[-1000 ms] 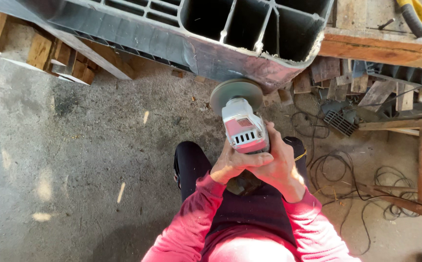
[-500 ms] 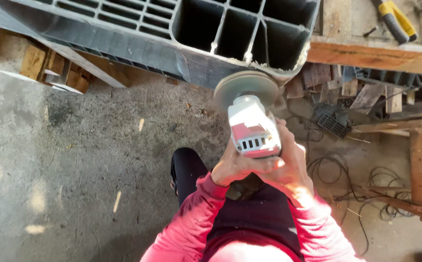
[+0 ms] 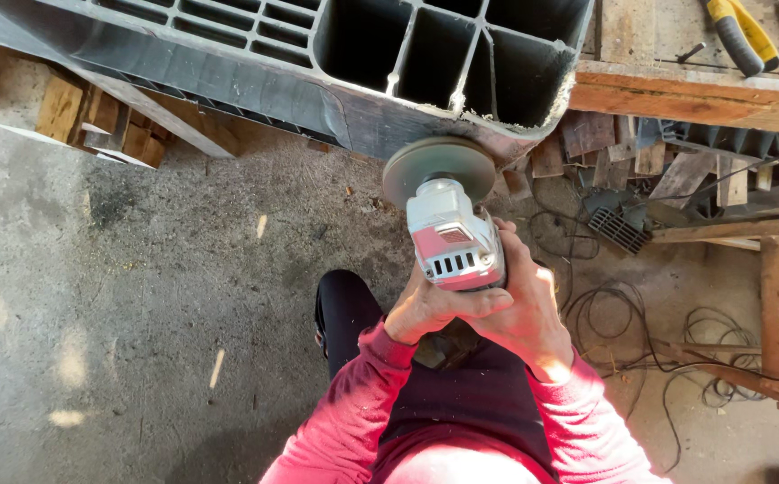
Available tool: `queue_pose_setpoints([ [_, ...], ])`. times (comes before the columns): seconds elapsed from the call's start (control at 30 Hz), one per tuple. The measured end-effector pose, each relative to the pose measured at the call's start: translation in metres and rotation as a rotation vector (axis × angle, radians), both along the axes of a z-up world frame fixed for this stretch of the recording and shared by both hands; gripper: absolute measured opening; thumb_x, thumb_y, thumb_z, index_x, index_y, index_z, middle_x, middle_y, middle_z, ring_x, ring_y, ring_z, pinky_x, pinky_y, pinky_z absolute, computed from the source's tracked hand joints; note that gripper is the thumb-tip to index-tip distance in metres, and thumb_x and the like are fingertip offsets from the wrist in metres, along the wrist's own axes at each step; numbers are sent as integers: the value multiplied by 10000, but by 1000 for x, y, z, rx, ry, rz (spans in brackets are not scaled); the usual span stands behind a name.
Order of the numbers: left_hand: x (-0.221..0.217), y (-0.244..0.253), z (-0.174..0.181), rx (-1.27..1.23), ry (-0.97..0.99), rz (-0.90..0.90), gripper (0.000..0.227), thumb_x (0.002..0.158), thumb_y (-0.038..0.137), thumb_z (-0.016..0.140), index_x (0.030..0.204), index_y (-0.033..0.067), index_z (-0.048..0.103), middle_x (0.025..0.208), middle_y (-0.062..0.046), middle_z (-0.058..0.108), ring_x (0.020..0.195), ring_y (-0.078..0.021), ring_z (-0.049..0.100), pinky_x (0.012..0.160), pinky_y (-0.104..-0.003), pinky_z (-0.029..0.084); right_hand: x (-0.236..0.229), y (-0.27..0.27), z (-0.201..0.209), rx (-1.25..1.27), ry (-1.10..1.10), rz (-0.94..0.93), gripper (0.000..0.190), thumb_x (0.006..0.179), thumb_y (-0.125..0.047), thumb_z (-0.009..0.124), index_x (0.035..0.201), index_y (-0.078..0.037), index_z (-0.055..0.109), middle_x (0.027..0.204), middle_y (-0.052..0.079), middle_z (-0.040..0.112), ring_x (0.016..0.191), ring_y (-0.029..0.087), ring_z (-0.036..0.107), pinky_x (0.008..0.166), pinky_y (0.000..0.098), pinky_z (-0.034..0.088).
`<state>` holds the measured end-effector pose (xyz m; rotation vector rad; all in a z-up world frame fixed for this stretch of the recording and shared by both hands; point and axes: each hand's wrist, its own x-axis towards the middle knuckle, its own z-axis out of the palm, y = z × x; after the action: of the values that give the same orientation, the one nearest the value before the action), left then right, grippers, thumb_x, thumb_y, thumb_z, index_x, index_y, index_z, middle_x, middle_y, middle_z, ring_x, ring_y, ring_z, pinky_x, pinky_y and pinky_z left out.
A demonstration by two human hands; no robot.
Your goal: The person uses an angle grinder to smooth the edge of a large, hollow plastic crate. They hold the tool with both hands and move it along the rim of the crate to grind down the surface.
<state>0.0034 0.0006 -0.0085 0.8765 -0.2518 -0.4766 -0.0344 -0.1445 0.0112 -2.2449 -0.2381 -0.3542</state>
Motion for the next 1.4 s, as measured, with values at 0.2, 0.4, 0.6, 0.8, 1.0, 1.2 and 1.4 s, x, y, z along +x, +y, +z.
queue_pose_setpoints([
  [0.2, -4, 3, -10, -18, 33, 10, 788, 731, 138, 925, 1413, 37, 542, 1383, -73, 604, 1279, -190, 586, 1125, -371, 494, 0, -1, -10, 26, 116, -1, 829, 761, -269, 860, 1424, 36, 467, 1158, 246, 717, 1056, 383, 745, 825, 402, 601],
  [0.4, -20, -7, -25, -17, 188, 102, 771, 690, 98, 911, 1368, 35, 549, 1321, -56, 645, 1226, -169, 625, 1075, -357, 518, -10, -7, -48, -67, 86, -39, 876, 693, -296, 893, 1376, 60, 477, 1089, 257, 713, 985, 409, 727, 780, 417, 592],
  [0.6, -31, -24, -3, -13, 72, -29, 755, 718, 49, 886, 1402, 23, 567, 1262, -27, 635, 1163, -131, 616, 1016, -322, 533, -29, -25, -29, 67, -86, -16, 736, 752, -228, 883, 1338, 8, 505, 1077, 162, 715, 932, 268, 748, 814, 362, 588],
  [0.8, -11, -42, 16, -41, -5, -44, 662, 780, 58, 902, 1347, -22, 568, 1179, -70, 636, 1105, -146, 610, 1037, -345, 535, -11, -39, -3, 45, -62, -89, 688, 750, -177, 885, 1325, -25, 539, 1053, 140, 729, 913, 243, 760, 792, 354, 595],
  [1.0, -9, -44, 11, -14, 13, -11, 798, 700, 117, 906, 1406, 46, 541, 1349, -34, 617, 1238, -140, 595, 1083, -344, 518, -8, -45, -25, 51, -128, -27, 639, 803, -182, 872, 1276, -18, 475, 1036, 138, 710, 932, 247, 766, 783, 344, 592],
  [1.2, -16, -46, -9, 37, 51, -1, 813, 713, 127, 923, 1427, 28, 549, 1331, -46, 617, 1223, -145, 595, 1076, -351, 519, -12, -44, -44, 110, -146, 2, 687, 798, -205, 877, 1303, 0, 458, 1056, 148, 709, 915, 241, 761, 772, 346, 595],
  [1.4, -18, -47, -21, 56, 30, 3, 809, 706, 111, 913, 1420, 33, 541, 1322, -45, 617, 1204, -139, 595, 1059, -333, 523, -13, -43, -50, 106, -123, -17, 732, 801, -213, 872, 1361, 26, 466, 1116, 157, 716, 948, 251, 760, 833, 349, 598],
])
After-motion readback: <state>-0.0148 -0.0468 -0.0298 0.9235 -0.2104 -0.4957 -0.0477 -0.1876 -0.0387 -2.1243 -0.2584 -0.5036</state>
